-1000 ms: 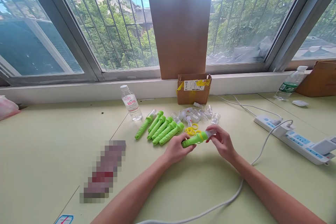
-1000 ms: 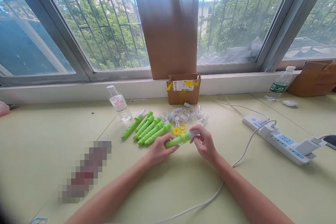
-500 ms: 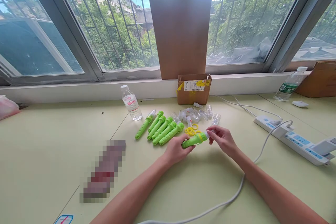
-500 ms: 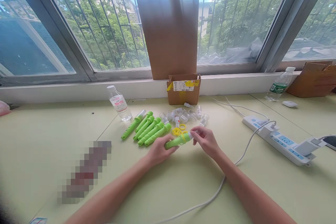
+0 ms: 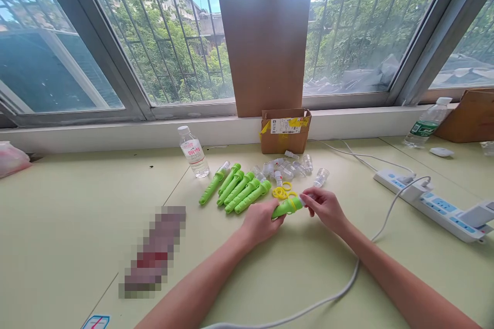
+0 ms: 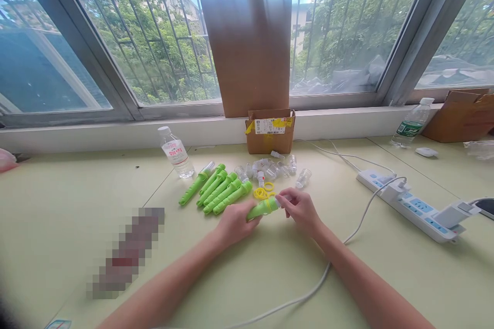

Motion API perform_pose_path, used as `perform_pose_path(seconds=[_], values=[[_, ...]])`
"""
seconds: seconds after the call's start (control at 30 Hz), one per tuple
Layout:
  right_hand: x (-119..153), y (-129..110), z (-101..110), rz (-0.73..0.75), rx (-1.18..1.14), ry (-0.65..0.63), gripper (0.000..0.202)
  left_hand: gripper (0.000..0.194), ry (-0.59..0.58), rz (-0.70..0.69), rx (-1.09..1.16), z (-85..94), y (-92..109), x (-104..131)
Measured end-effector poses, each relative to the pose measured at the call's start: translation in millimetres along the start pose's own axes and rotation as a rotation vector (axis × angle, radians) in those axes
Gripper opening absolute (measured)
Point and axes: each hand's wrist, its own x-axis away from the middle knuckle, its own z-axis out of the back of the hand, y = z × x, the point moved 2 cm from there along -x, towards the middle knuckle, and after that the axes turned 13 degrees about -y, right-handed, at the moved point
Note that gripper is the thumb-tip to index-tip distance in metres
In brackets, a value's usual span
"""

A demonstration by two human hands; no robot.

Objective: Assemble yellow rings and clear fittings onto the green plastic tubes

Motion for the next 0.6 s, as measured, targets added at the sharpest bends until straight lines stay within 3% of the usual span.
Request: perform_pose_path(seconds=[0.2, 0.33, 0.47, 0.53, 0.6], values=[[2.7, -3.2, -4.4, 0.054, 0.130, 0.019, 0.029, 0.018, 0.015, 0.034, -0.012, -2.1, -3.2, -0.8], [5.0, -10.4, -1.3, 0.169, 0.194, 0.052, 0.037, 0.018, 0.018, 0.021, 0.059, -1.2, -2.8, -1.6], [3.3, -12.3, 8.7, 0.205, 0.348, 0.240, 0.036, 0.023, 0.044, 0.020, 0.124, 0.4, -2.0, -2.1], [0.3, -9.9, 14.8, 0.150, 0.542, 0.355, 0.033, 0.026, 0.060, 0.017, 0.148, 1.0, -1.7, -1.7], [-3.4, -4.8, 19.1, 0.079, 0.774, 0.388, 0.035, 0.026, 0.069, 0.005, 0.172, 1.6, -1.6, -0.9]])
